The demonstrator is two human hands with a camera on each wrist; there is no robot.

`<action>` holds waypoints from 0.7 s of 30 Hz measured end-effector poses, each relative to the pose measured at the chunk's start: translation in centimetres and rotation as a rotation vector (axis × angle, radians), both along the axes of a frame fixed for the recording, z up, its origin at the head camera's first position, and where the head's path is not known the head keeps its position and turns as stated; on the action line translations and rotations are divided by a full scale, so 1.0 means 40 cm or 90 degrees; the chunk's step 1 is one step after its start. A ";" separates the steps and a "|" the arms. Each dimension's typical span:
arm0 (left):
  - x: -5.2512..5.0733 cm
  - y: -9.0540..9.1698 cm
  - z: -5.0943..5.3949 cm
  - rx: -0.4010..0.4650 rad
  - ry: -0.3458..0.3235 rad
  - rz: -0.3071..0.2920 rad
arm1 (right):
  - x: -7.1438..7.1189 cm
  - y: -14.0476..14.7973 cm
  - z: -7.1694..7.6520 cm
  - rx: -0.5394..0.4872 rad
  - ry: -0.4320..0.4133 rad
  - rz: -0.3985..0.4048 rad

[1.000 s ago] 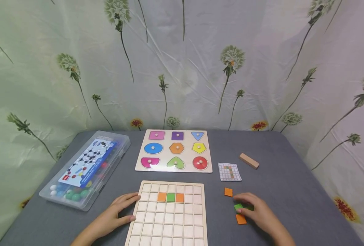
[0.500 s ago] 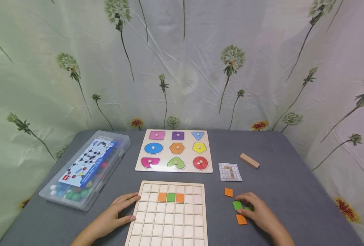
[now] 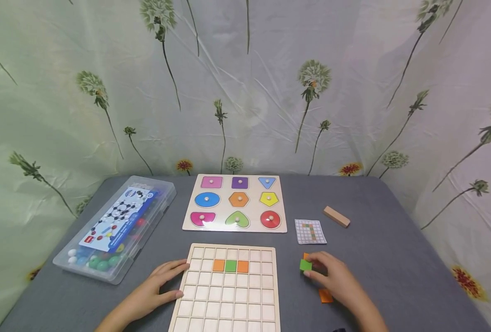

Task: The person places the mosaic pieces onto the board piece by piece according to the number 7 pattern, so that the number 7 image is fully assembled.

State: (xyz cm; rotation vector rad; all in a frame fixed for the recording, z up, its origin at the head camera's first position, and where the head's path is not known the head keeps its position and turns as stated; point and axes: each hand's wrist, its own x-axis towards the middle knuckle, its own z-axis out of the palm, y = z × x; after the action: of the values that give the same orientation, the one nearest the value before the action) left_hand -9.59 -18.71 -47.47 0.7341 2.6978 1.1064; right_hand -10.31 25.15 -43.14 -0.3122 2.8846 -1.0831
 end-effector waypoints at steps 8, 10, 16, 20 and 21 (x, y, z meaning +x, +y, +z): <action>0.000 0.001 0.004 0.003 -0.007 0.000 | -0.010 -0.114 0.007 -0.078 0.115 0.121; 0.000 0.001 0.004 0.003 -0.008 0.000 | -0.011 -0.145 -0.004 -0.093 0.126 0.152; 0.001 0.001 0.004 0.004 -0.013 0.000 | -0.008 -0.219 -0.042 -0.109 0.089 0.217; 0.001 0.001 0.004 0.001 -0.014 0.004 | -0.011 -0.242 -0.067 -0.105 0.065 0.252; 0.001 0.001 0.004 0.000 -0.013 0.004 | -0.012 -0.245 -0.071 -0.102 0.068 0.258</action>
State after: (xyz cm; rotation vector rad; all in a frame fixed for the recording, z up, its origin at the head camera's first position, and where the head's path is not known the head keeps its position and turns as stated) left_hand -9.53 -18.66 -47.31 0.7103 2.6847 1.1101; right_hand -10.78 15.33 -45.98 -0.9388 2.6462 -1.2456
